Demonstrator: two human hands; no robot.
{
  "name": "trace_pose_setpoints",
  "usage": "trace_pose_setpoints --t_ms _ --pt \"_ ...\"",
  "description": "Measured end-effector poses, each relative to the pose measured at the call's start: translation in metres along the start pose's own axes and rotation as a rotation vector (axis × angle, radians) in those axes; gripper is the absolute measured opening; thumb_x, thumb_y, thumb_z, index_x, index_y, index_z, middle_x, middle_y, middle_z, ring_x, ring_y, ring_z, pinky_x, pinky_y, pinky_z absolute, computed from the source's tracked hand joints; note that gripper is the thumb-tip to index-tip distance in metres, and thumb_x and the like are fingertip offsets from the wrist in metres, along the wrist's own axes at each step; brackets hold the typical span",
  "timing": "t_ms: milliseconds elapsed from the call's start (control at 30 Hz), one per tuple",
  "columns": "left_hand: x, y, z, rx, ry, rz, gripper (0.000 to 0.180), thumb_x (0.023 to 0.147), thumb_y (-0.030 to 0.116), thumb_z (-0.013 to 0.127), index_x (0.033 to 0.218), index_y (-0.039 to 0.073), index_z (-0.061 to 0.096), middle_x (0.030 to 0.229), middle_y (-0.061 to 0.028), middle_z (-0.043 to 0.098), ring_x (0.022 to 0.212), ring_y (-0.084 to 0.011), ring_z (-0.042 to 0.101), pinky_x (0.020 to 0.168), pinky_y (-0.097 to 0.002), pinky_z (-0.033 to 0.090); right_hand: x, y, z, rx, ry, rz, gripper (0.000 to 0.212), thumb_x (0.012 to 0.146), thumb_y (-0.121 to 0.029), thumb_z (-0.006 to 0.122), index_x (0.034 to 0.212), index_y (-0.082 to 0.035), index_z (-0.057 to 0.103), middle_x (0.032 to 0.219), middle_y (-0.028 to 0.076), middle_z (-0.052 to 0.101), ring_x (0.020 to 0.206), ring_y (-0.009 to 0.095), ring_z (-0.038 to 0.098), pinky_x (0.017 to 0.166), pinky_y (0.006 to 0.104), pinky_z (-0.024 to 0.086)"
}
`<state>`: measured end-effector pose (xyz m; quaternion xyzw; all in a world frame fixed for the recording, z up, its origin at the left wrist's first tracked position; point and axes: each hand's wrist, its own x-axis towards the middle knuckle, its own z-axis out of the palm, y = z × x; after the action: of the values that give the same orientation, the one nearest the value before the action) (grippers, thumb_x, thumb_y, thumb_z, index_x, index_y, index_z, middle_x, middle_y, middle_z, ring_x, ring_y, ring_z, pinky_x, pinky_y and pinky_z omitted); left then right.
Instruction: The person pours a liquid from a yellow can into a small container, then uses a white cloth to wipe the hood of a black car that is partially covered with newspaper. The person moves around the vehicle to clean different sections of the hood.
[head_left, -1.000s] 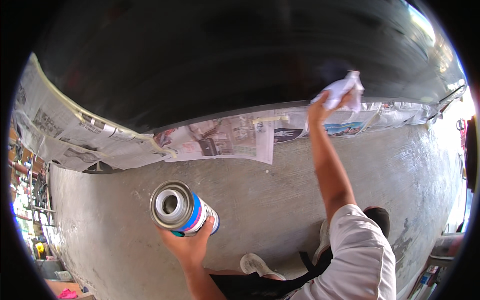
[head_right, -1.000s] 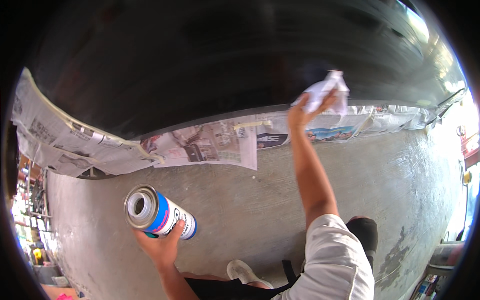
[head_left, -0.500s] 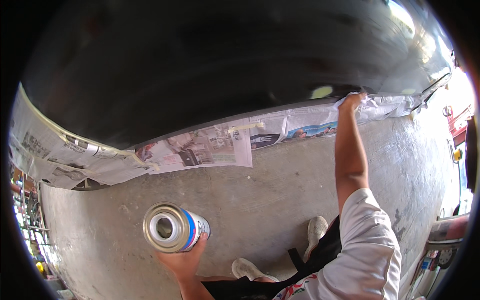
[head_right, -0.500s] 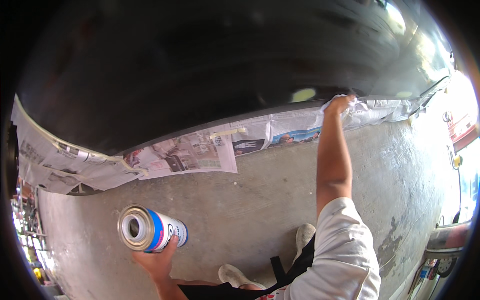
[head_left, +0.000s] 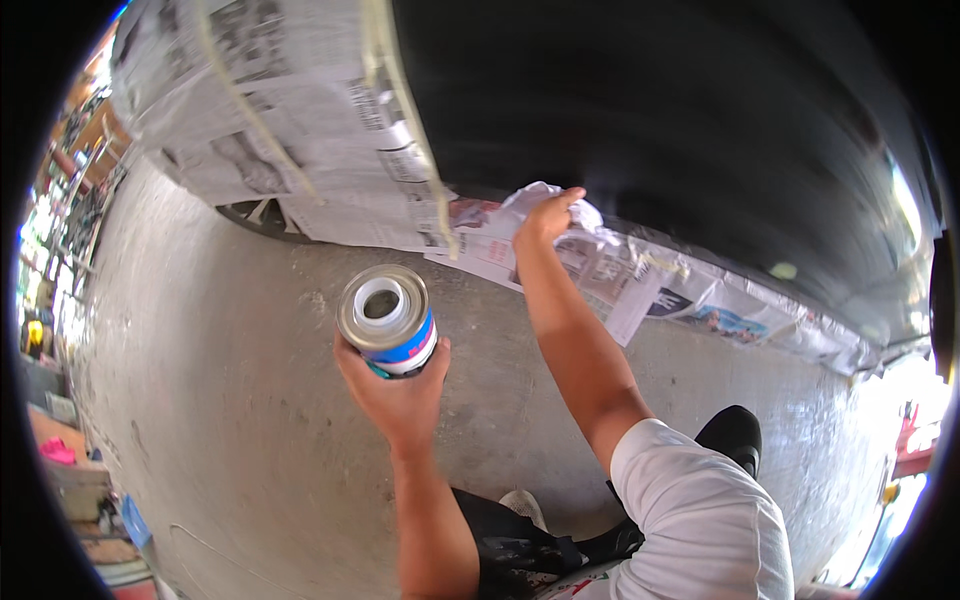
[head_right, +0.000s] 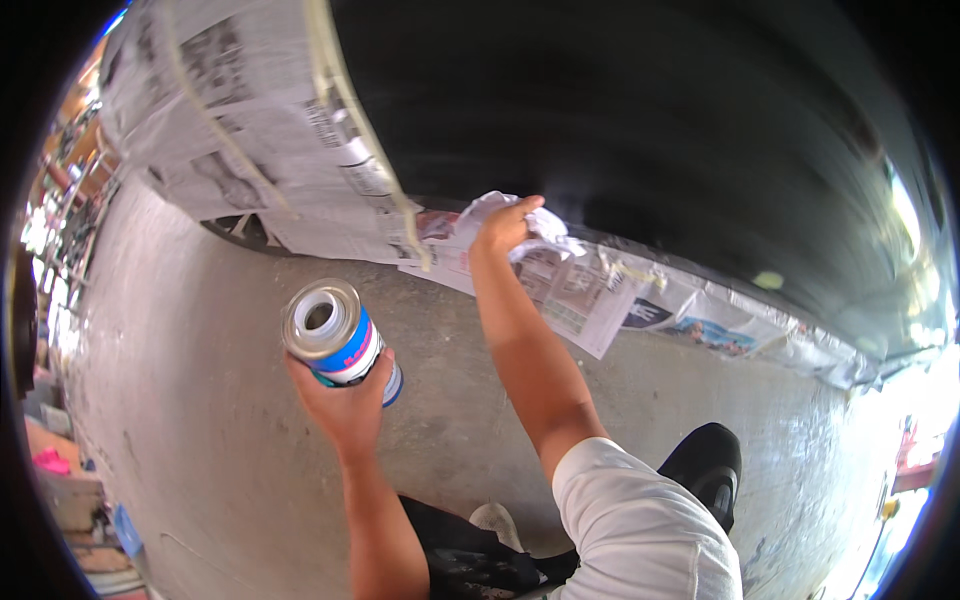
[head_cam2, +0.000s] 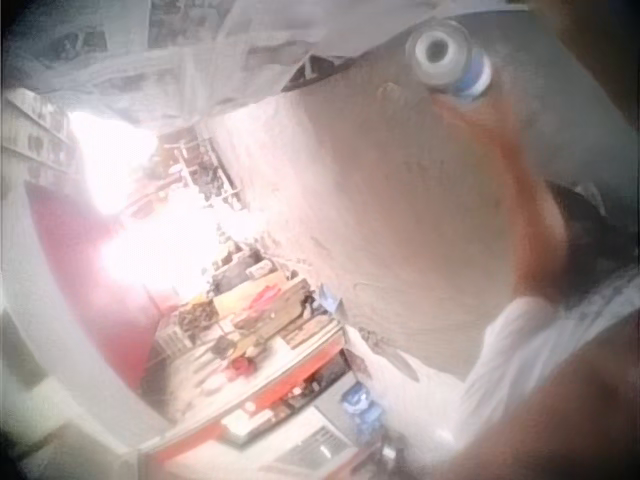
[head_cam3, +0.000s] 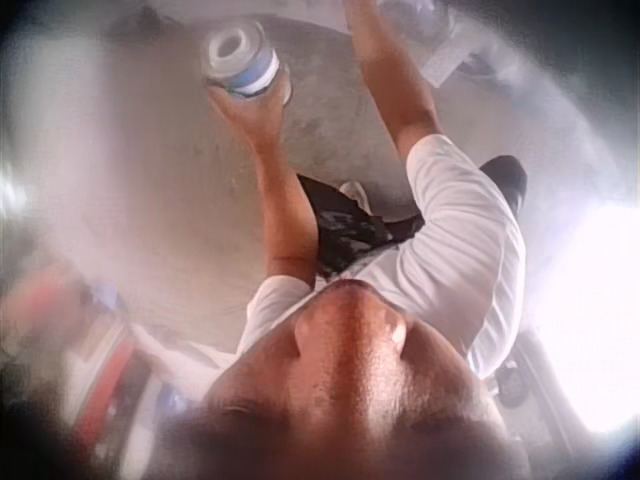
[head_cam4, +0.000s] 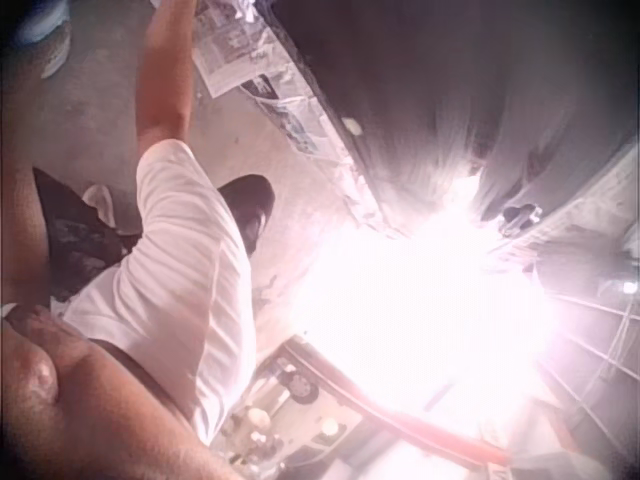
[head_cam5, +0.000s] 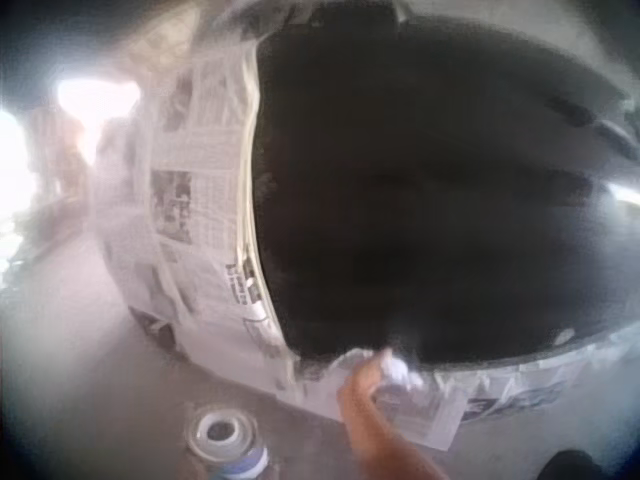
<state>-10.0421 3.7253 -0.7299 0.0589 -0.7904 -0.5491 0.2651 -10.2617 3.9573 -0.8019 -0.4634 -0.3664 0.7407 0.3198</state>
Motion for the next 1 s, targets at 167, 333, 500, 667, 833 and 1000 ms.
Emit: trace_pose_setpoints --t_ms 167,333,500,667,833,1000 --pt "0.022 -0.019 -0.002 0.039 0.125 -0.077 0.105 0.059 0.009 0.094 0.151 0.001 0.043 0.139 -0.019 0.056 0.129 -0.0371 0.057 0.11 -0.0468 0.045 -0.05 0.017 0.069 0.428 -0.131 0.32 0.064 0.109 -0.059 0.036 0.149 -0.012 0.051 0.153 0.011 0.05 0.14 0.029 0.051 0.11 0.0527 0.048" --pt "0.035 -0.049 -0.013 0.1 0.126 -0.031 0.104 0.063 0.011 0.092 0.153 0.003 0.042 0.136 -0.0199 0.055 0.128 -0.0407 0.057 0.107 -0.0487 0.048 -0.07 0.009 0.078 0.63 -0.487 0.528 0.054 0.111 -0.04 0.026 0.152 -0.013 0.047 0.154 0.014 0.048 0.141 0.039 0.048 0.115 0.0596 0.045" --pt "0.044 -0.06 -0.011 0.118 0.099 -0.088 0.104 0.063 0.011 0.092 0.154 0.005 0.041 0.136 -0.0184 0.053 0.127 -0.0404 0.057 0.106 -0.0492 0.049 -0.118 -0.096 0.086 0.637 -0.96 0.449 0.052 0.106 -0.027 0.03 0.151 -0.006 0.046 0.155 0.02 0.046 0.144 0.048 0.043 0.12 0.0654 0.036" --pt "0.058 -0.076 -0.016 0.105 0.08 -0.125 0.107 0.06 0.013 0.094 0.153 0.002 0.041 0.138 -0.0196 0.055 0.129 -0.0389 0.057 0.109 -0.0484 0.047 -0.186 -0.253 0.019 0.429 -1.201 -0.122 0.058 0.102 -0.037 0.044 0.14 0.004 0.054 0.145 0.03 0.054 0.135 0.051 0.052 0.118 0.0714 0.034" --pt "0.061 -0.084 0.0 0.092 0.117 -0.052 0.107 0.06 0.013 0.094 0.152 0.002 0.041 0.135 -0.0206 0.055 0.126 -0.0399 0.057 0.107 -0.0499 0.047 -0.148 -0.39 0.022 0.154 -0.889 -1.263 0.052 0.104 -0.034 0.052 0.148 -0.006 0.054 0.126 0.014 0.066 0.115 0.026 0.065 0.099 0.0442 0.054" --pt "0.051 -0.08 0.01 0.116 0.108 0.036 0.105 0.061 0.011 0.092 0.153 0.005 0.041 0.13 -0.0206 0.053 0.12 -0.0419 0.058 0.102 -0.0531 0.049 -0.168 -0.268 0.121 -1.047 -0.183 -2.239 0.062 0.102 -0.021 0.059 0.161 -0.015 0.042 0.17 0.021 0.028 0.158 0.046 0.021 0.13 0.0555 0.012"
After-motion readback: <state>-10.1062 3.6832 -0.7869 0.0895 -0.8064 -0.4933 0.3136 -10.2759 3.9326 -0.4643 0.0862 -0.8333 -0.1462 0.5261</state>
